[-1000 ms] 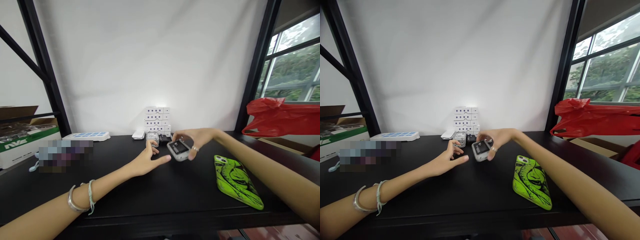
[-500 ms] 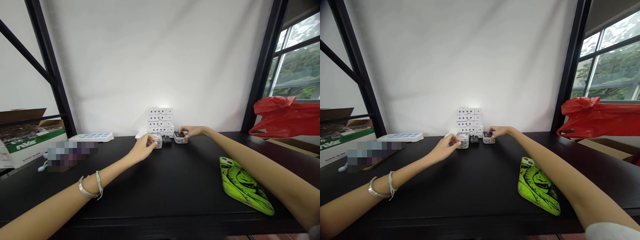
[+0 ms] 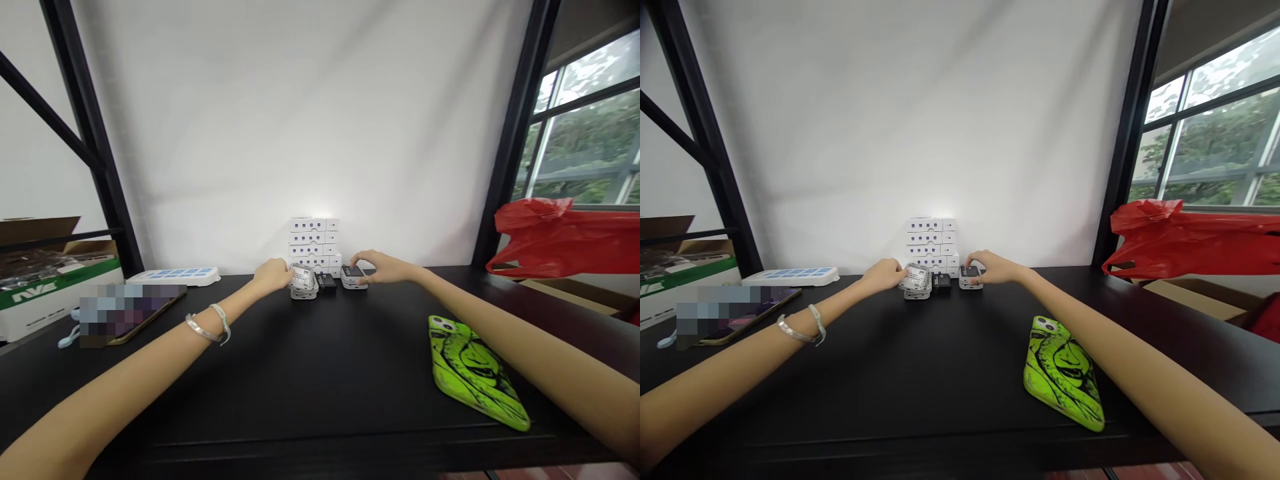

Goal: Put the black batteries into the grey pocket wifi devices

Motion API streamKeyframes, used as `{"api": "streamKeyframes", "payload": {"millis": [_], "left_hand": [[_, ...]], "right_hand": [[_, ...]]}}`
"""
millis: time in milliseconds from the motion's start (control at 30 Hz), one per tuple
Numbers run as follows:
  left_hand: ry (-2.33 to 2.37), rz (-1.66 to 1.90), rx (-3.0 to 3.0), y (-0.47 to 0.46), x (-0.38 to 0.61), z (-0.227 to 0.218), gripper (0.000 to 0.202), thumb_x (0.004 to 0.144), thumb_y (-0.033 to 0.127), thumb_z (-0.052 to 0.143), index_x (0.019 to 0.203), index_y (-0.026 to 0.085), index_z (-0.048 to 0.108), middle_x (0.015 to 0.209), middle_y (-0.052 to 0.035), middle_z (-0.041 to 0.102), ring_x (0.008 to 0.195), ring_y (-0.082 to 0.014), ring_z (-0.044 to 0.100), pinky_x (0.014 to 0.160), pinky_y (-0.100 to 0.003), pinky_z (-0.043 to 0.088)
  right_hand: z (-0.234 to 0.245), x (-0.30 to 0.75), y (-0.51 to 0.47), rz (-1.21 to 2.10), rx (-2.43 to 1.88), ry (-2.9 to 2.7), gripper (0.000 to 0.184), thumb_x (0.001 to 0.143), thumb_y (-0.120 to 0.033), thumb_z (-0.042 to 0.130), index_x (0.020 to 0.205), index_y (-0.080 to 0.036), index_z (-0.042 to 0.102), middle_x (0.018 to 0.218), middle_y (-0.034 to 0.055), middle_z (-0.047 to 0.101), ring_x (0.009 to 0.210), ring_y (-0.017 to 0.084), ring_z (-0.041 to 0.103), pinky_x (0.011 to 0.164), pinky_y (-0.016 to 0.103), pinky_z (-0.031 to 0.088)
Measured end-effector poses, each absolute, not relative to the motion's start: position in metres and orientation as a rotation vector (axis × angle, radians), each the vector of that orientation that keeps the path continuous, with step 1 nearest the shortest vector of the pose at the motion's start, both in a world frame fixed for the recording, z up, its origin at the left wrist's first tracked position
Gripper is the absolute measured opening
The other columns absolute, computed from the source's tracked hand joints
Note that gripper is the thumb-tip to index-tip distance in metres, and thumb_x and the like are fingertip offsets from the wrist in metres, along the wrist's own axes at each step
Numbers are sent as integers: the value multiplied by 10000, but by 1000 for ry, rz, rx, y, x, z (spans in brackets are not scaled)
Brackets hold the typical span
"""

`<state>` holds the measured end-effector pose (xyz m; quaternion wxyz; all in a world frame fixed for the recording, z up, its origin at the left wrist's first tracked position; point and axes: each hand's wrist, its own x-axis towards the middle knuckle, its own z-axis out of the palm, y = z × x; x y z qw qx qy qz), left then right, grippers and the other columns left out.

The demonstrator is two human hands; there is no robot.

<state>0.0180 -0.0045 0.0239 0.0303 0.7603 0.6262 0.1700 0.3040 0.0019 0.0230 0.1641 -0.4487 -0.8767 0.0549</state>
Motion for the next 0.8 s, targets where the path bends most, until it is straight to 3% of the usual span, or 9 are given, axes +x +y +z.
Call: {"api": "streamKeyframes", "payload": {"millis": [100,233,333,433,500,567,667,733,800], "left_hand": [[1864,514,2444,-36,18,24,368,876,381,412,615,163,554,658,-56,612,654,-203,597,548,-282,376],[1753,441,2534,-77,24,9,354,832,379,412,557,186,523,626,-45,615,602,-211,596,507,-273,331],[1700,373,2581,-96,30,0,366,812,366,438,497,186,491,584,-53,595,585,-225,595,523,-285,345],[1651,291,2598,-102,28,3,482,819,498,420,452,189,465,531,-54,561,565,-240,590,540,-303,372],[1596,284,2600,-102,22,10,538,783,651,399,529,194,524,568,-53,578,594,-256,595,562,-325,398],[1435,335,2595,-99,14,15,561,679,741,486,782,201,598,780,-63,635,734,-281,614,621,-345,436],[1103,384,2534,-94,5,16,851,478,662,729,1169,236,474,1192,-83,526,1044,-311,548,799,-361,462],[972,365,2492,-91,2,12,961,426,587,796,1235,242,411,1274,-89,452,1158,-319,472,916,-384,426],[914,359,2469,-90,3,7,947,451,561,803,1238,238,388,1272,-94,439,1194,-315,437,976,-412,390]], "right_hand": [[19,285,3,126,-1205,-2569,463,729,-520,586,1097,-240,586,1155,83,568,1142,304,424,949,446,329],[8,260,7,6,-1199,-2655,495,759,-555,541,1152,-261,607,1215,108,534,1188,352,354,972,562,236],[3,253,7,-80,-1170,-2711,424,767,-520,545,1091,-266,646,1206,113,526,1190,357,344,960,557,249],[3,257,4,-31,-1116,-2718,390,735,-555,578,974,-260,665,1155,103,559,1206,366,329,947,546,267],[5,261,0,79,-1117,-2707,401,717,-594,584,921,-253,640,1085,90,595,1175,359,374,932,536,290],[5,262,-4,164,-1135,-2687,413,717,-606,577,918,-245,606,1036,80,608,1102,333,453,924,517,311],[3,261,-5,160,-1177,-2616,462,681,-597,615,967,-236,587,1065,83,595,1053,318,504,959,516,288],[3,260,-5,211,-1179,-2574,557,629,-567,672,1061,-233,562,1108,84,584,1073,313,503,969,498,302],[7,261,-6,322,-1153,-2531,660,597,-515,716,1149,-215,515,1141,93,572,1088,293,505,946,450,362]]}}
